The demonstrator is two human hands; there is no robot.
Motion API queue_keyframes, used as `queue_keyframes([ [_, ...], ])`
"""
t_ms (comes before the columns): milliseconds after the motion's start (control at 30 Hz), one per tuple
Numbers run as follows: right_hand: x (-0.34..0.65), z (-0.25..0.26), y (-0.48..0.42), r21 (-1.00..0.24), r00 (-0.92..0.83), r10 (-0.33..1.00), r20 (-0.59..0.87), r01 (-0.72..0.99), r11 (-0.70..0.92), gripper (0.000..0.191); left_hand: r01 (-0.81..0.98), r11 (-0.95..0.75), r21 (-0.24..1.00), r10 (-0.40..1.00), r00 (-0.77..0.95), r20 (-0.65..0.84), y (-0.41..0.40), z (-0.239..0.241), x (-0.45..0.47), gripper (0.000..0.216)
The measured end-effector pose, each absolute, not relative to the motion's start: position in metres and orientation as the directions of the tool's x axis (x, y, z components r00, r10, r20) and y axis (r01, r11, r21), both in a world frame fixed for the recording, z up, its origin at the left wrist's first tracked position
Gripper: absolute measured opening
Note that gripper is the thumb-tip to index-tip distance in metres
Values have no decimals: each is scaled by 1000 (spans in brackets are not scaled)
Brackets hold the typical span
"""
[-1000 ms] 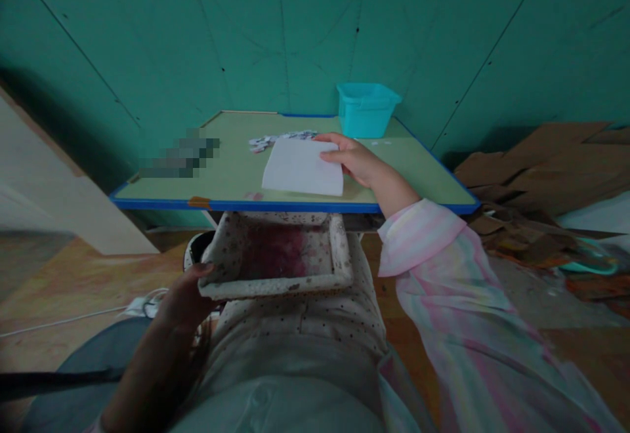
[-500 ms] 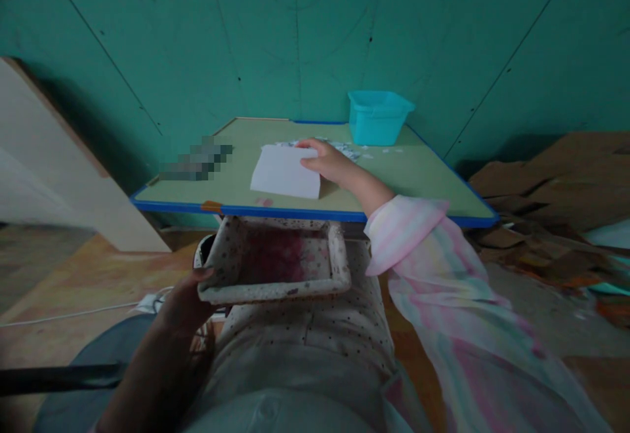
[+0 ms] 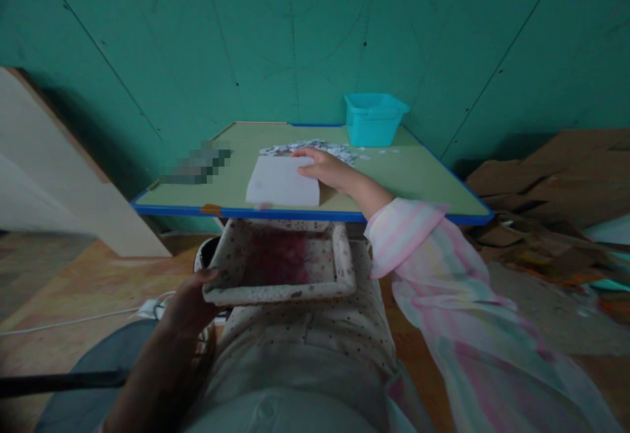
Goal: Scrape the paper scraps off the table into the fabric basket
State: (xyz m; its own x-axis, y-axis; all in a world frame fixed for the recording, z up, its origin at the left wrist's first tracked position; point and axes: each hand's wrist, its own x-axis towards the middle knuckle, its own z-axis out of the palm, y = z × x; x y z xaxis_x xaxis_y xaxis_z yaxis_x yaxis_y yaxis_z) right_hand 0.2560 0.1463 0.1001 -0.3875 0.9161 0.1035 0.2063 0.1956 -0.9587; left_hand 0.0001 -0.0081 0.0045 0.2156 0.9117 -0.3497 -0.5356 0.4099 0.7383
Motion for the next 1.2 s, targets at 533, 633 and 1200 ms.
queue_keyframes([
  [533,255,108,139,-971,-418,905,73,176,159,41,-536,401,742,916,216,-339,-7,9,1,36],
  [633,255,110,137,-978,-418,907,56,162,135,40,-536,402,743,916,216,-339,-6,8,0,40],
  [1200,262,103,176,-919,-3,964,265,301,253,32,-519,383,764,923,243,-297,-3,-12,-8,37],
])
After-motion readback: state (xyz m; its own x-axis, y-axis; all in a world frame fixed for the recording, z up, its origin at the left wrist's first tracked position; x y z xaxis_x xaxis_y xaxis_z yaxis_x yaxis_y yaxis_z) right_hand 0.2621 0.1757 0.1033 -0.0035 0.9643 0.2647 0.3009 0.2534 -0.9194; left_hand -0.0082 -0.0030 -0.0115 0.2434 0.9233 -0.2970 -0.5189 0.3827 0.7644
